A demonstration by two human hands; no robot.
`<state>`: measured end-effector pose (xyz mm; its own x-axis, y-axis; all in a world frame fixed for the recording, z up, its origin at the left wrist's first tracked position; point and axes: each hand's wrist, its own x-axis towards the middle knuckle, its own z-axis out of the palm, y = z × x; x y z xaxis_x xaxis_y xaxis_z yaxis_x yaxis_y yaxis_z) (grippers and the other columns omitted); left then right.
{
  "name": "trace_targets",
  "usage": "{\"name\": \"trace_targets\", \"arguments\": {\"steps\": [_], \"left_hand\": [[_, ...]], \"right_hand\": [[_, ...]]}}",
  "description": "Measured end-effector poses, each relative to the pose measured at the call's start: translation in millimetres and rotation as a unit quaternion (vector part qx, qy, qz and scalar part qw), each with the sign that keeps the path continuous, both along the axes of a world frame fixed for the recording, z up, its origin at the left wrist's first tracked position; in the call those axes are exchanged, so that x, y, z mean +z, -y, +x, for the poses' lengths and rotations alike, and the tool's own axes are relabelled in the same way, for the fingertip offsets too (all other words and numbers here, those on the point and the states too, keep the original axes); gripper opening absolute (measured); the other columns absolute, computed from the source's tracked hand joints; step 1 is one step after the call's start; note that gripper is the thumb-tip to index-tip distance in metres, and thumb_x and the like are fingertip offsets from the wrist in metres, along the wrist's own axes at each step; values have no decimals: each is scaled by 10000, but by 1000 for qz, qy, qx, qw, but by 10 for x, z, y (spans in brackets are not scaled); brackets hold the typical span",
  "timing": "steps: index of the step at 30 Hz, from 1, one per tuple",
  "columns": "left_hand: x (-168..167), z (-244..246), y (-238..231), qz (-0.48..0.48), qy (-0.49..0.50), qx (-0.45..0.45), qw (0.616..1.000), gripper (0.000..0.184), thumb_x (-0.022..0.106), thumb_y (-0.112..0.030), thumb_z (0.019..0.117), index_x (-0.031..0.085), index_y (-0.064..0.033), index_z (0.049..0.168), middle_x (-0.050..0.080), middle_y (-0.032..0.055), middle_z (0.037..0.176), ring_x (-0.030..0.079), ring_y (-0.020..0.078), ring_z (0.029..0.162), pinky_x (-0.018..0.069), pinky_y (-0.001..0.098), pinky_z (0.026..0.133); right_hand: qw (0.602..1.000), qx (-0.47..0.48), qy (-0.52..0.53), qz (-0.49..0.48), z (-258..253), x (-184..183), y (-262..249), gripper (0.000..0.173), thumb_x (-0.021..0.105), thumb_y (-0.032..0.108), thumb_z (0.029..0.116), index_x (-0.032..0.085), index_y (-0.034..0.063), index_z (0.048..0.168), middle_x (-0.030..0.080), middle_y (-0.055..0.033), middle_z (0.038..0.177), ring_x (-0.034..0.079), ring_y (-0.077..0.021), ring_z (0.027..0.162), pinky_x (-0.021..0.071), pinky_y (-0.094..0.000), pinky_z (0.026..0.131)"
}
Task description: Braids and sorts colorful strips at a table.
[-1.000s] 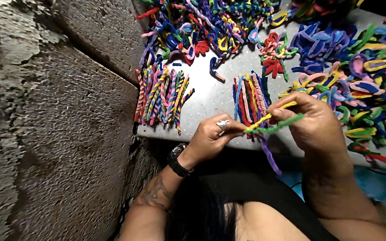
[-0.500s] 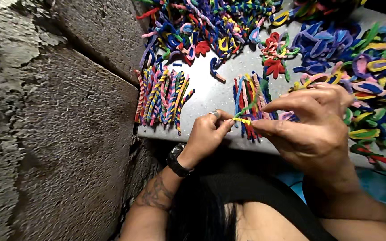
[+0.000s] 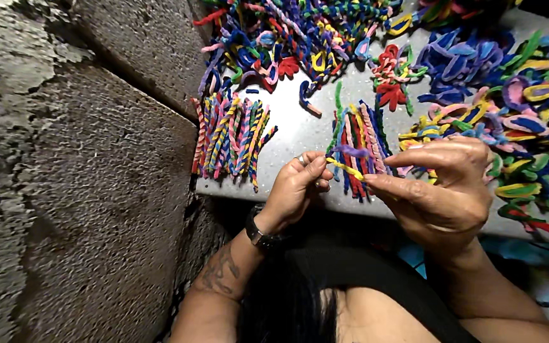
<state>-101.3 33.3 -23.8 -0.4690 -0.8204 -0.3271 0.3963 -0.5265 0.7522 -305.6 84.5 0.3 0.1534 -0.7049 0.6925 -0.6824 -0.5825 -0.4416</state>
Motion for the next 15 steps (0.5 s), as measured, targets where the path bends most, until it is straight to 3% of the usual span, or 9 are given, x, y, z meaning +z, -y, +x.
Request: {"name": "trace_targets", "arguments": {"steps": [4, 10, 15], "left_hand": [[-31, 23, -40, -105, 64, 4, 992, 135, 507, -70, 1054, 626, -110, 1103, 676, -47, 817, 641, 6, 705, 555, 161, 686], [-9, 14, -17, 30, -77, -1, 997, 218, 432, -140, 1085, 637, -142, 1011, 651, -41, 737, 621, 30, 643, 550, 188, 666], [-62, -9, -38, 16, -144, -10, 989, 236, 452, -131, 1068, 661, -173, 968, 657, -62, 729, 620, 19, 647, 539, 186, 661]], "right_hand": [[999, 23, -19, -35, 16, 1, 7, 22, 728, 155, 950, 749, 159, 956, 663, -43, 1100, 543, -207, 1181, 324, -450, 1098], [998, 47, 36, 21, -48, -34, 63, 61, 695, 186, 979, 748, 160, 995, 680, -25, 1112, 578, -185, 1181, 387, -428, 1084], [981, 43, 152, 116, -152, -101, 120, 77, 722, 206, 957, 761, 157, 1003, 673, 39, 1127, 572, -88, 1122, 456, -270, 979]]}}
